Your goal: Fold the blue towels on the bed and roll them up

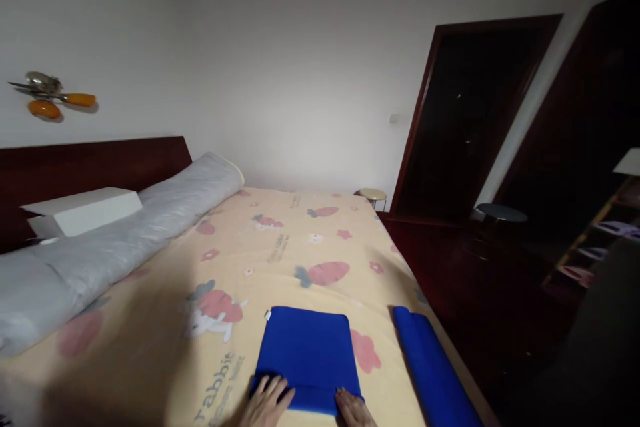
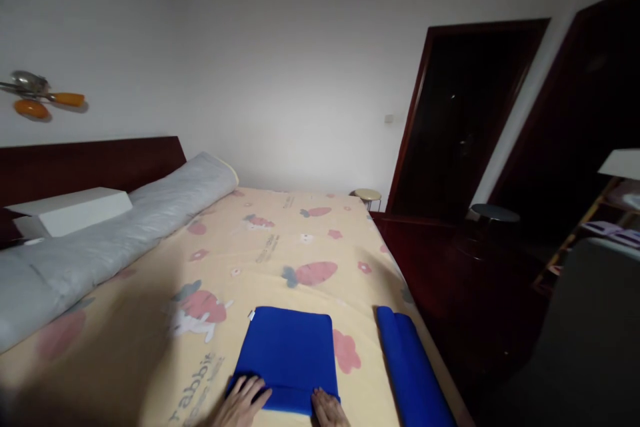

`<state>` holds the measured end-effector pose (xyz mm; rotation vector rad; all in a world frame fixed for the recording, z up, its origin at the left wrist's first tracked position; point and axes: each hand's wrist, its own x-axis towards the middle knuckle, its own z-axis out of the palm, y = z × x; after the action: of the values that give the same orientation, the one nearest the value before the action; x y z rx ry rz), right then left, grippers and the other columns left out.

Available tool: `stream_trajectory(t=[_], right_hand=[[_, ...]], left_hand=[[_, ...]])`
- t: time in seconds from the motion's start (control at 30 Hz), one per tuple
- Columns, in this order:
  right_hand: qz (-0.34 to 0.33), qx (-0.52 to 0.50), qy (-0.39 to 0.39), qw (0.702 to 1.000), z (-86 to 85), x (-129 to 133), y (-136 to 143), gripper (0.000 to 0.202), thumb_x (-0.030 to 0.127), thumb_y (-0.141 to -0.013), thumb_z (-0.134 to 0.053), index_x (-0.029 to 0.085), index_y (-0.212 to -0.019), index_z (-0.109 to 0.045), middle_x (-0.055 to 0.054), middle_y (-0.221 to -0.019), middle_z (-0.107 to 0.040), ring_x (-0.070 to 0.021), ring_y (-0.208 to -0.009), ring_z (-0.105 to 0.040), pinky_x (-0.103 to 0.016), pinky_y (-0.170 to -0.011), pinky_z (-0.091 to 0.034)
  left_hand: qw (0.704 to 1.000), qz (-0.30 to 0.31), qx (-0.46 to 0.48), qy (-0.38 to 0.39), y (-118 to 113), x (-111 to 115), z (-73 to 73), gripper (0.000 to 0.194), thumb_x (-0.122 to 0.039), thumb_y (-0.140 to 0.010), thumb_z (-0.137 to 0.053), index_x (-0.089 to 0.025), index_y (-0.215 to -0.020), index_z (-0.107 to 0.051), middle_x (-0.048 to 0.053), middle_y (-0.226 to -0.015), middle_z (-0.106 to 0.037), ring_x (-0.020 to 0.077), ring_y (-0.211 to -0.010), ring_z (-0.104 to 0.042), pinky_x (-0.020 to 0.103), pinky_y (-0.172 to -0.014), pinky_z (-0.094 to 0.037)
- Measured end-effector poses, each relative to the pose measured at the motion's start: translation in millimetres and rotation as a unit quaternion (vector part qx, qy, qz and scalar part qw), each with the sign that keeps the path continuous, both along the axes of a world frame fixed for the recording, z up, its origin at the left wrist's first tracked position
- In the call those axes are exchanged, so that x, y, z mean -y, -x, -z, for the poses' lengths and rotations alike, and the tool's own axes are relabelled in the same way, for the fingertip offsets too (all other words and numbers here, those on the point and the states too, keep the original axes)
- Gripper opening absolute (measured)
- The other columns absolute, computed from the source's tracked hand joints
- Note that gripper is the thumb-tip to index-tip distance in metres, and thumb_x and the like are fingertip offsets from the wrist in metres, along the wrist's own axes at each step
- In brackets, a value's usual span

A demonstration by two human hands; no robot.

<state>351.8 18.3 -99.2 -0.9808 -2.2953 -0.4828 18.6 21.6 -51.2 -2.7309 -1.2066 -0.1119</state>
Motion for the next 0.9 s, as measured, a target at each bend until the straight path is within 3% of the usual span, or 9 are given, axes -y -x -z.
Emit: stream_trajectory(t=[0.2, 0.4, 0.57, 0.7, 0.8, 0.9], right_hand=[[0.087, -0.011, 0.024, 0.996, -11.9, 7, -5, 0.033, 0.028, -0.085, -0.059, 0.031, -0.116, -0.067, -0.004, -0.112, -0.073, -0.0233, -0.097, -0.069, -0.033, -0.082, -0.051], [0.127, 0.002, 0.140, 0.982, -56.8, 39, -3, 0.032, 0.021, -0.089, -0.054, 0.027, -0.119, -0.063, -0.003, -0.109, -0.072, -0.0213, -0.102, -0.064, -0.037, -0.096, -0.037], [0.079, 0.005, 0.269, 0.960, -83.2, 56, -6, 0.030, 0.014, -0.089, -0.049, 0.024, -0.111, -0.067, -0.004, -0.098, -0.073, -0.0215, -0.100, -0.063, -0.038, -0.100, -0.036], [0.031, -0.008, 0.352, 0.935, -93.4, 69, -13, 0.039, 0.011, -0.087, -0.043, 0.022, -0.117, -0.066, -0.007, -0.106, -0.072, -0.0246, -0.113, -0.059, -0.037, -0.099, -0.039], [0.038, -0.058, 0.412, 0.909, -102.1, 68, -16, 0.040, 0.015, -0.083, -0.045, 0.023, -0.116, -0.066, -0.007, -0.112, -0.071, -0.0256, -0.113, -0.059, -0.037, -0.097, -0.042], [0.096, -0.110, 0.443, 0.884, -106.8, 54, -19, 0.042, 0.015, -0.074, -0.047, 0.023, -0.110, -0.068, -0.005, -0.106, -0.072, -0.0216, -0.100, -0.065, -0.033, -0.088, -0.048]], left_hand=[[0.997, -0.076, -0.016, 0.015, 10, -1, -5.8, 0.075, 0.005, -0.072, -0.039, -0.032, -0.137, -0.051, 0.001, -0.131, -0.065, 0.0205, -0.120, -0.059, 0.039, -0.104, -0.045], [0.994, -0.101, 0.038, -0.032, 28, 13, -3.6, 0.073, 0.008, -0.073, -0.036, -0.032, -0.131, -0.057, -0.001, -0.125, -0.068, 0.0184, -0.117, -0.060, 0.035, -0.103, -0.047], [0.996, -0.055, 0.058, 0.039, 34, 35, -31.3, 0.062, 0.003, -0.074, -0.041, -0.028, -0.123, -0.061, 0.001, -0.120, -0.068, 0.0197, -0.115, -0.059, 0.035, -0.103, -0.047], [0.987, -0.038, 0.105, 0.116, 34, 50, -59.7, 0.057, 0.000, -0.073, -0.044, -0.028, -0.119, -0.062, 0.002, -0.115, -0.068, 0.0197, -0.110, -0.060, 0.035, -0.101, -0.047], [0.973, -0.075, 0.160, 0.151, 36, 51, -70.6, 0.054, -0.002, -0.074, -0.045, -0.030, -0.116, -0.065, 0.001, -0.113, -0.068, 0.0199, -0.107, -0.061, 0.035, -0.099, -0.047], [0.951, -0.143, 0.207, 0.179, 39, 40, -73.2, 0.047, -0.004, -0.069, -0.050, -0.028, -0.105, -0.068, 0.001, -0.108, -0.071, 0.0197, -0.105, -0.062, 0.032, -0.096, -0.048]])
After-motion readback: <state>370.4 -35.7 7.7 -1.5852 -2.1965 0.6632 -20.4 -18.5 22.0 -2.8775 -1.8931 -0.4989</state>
